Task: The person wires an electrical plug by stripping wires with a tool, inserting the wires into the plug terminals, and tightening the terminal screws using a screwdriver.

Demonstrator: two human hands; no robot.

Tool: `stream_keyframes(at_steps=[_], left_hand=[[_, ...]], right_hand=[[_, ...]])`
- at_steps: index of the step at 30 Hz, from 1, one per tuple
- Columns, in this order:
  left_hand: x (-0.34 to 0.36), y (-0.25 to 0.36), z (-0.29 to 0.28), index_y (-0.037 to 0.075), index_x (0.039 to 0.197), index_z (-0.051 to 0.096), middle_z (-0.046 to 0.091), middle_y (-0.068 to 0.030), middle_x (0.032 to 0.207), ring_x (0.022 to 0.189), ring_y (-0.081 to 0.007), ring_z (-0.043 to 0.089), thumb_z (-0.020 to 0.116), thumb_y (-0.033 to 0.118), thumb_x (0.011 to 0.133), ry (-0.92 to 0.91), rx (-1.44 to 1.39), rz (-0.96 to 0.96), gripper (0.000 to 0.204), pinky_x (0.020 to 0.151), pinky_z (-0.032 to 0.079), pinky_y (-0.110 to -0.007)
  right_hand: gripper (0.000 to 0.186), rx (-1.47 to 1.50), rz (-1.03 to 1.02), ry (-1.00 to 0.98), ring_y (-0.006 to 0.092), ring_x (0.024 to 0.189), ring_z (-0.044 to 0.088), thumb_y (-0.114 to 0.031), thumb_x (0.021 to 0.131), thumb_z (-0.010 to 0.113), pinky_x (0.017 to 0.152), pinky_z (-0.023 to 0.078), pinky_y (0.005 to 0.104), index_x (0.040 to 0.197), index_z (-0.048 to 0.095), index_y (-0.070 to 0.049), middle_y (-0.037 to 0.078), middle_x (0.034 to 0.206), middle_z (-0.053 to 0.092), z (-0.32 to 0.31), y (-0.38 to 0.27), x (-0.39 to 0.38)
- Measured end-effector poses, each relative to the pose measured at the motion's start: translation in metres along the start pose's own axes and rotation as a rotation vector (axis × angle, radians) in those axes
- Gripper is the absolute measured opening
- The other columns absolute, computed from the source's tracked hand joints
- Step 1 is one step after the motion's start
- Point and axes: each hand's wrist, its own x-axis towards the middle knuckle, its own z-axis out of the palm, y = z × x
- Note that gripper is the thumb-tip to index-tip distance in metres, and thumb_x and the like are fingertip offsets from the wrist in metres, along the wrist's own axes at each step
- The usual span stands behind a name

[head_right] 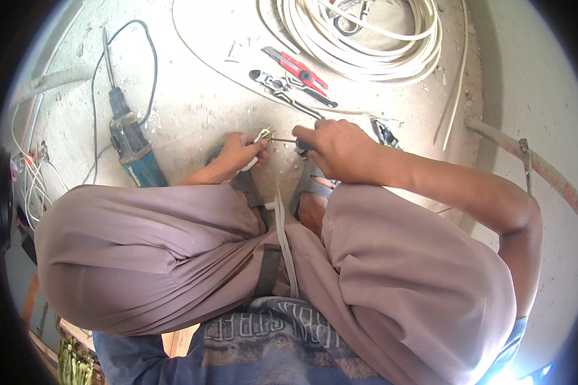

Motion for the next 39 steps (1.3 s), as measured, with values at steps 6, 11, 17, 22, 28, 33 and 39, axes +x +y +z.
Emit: stream_keyframes(at_steps=[6, 11, 17, 22, 28, 33, 39], left_hand=[[0.001, -0.008, -0.001, -0.007, 0.095, 0.070, 0.070, -0.0114, 0.079, 0.068, -0.0151, 0.066, 0.064, 0.021, 0.098, 0.021, -0.043, 0.038, 0.029, 0.059, 0.054, -0.028], [0.002, -0.002, -0.005, -0.006, 0.094, 0.070, 0.069, -0.0099, 0.077, 0.065, -0.0132, 0.064, 0.066, 0.023, 0.098, -0.025, 0.041, 0.048, 0.030, 0.055, 0.050, -0.027], [-0.020, 0.034, -0.036, -0.002, 0.100, 0.070, 0.066, -0.0056, 0.076, 0.063, -0.0127, 0.062, 0.068, 0.026, 0.096, -0.051, -0.168, 0.107, 0.028, 0.056, 0.050, -0.027], [-0.013, 0.058, -0.062, 0.001, 0.118, 0.067, 0.065, -0.0022, 0.083, 0.076, -0.0126, 0.063, 0.057, 0.034, 0.100, -0.047, -0.289, 0.134, 0.039, 0.064, 0.054, -0.029], [-0.035, 0.096, -0.079, 0.007, 0.144, 0.052, 0.063, -0.0025, 0.100, 0.091, -0.0164, 0.064, 0.041, 0.035, 0.099, -0.285, -0.378, 0.055, 0.054, 0.068, 0.056, -0.032], [-0.051, 0.098, -0.088, 0.003, 0.149, 0.043, 0.060, -0.0036, 0.097, 0.086, -0.0174, 0.063, 0.040, 0.028, 0.103, -0.457, -0.542, 0.098, 0.053, 0.055, 0.054, -0.024], [-0.068, 0.107, -0.078, 0.001, 0.149, 0.039, 0.058, -0.0008, 0.096, 0.081, -0.0170, 0.060, 0.039, 0.041, 0.108, -0.400, -0.712, 0.076, 0.057, 0.061, 0.055, -0.026]], right_hand=[[0.030, -0.171, -0.106, -0.081, 0.0367, 0.076, 0.069, -0.010, 0.084, 0.065, 0.070, 0.056, 0.0453, 0.113, 0.067, -0.006, 0.020, 0.078, 0.067, 0.002, -0.001, 0.008], [0.030, -0.004, -0.034, -0.020, 0.0377, 0.077, 0.068, -0.011, 0.086, 0.066, 0.070, 0.054, 0.0455, 0.115, 0.068, -0.006, 0.017, 0.082, 0.067, -0.002, 0.000, 0.007], [0.050, 0.107, 0.106, 0.113, 0.0364, 0.075, 0.064, -0.013, 0.091, 0.069, 0.068, 0.052, 0.0456, 0.139, 0.057, -0.009, 0.016, 0.094, 0.065, -0.016, 0.019, -0.048], [0.050, 0.098, 0.285, 0.454, 0.0332, 0.075, 0.062, -0.014, 0.090, 0.071, 0.070, 0.052, 0.0418, 0.137, 0.058, -0.007, 0.016, 0.092, 0.064, 0.012, 0.058, -0.109], [0.051, 0.033, 0.400, 0.642, 0.0323, 0.091, 0.061, -0.015, 0.092, 0.070, 0.082, 0.049, 0.0403, 0.137, 0.054, 0.001, 0.020, 0.100, 0.062, 0.070, 0.118, -0.137], [0.055, -0.060, 0.658, 0.927, 0.0385, 0.116, 0.054, -0.019, 0.086, 0.076, 0.098, 0.045, 0.0448, 0.132, 0.053, 0.001, 0.023, 0.123, 0.055, 0.140, 0.124, -0.142], [0.046, -0.116, 0.720, 0.720, 0.0413, 0.115, 0.054, -0.018, 0.083, 0.078, 0.097, 0.045, 0.0483, 0.118, 0.054, -0.001, 0.024, 0.127, 0.053, 0.161, 0.112, -0.154]])
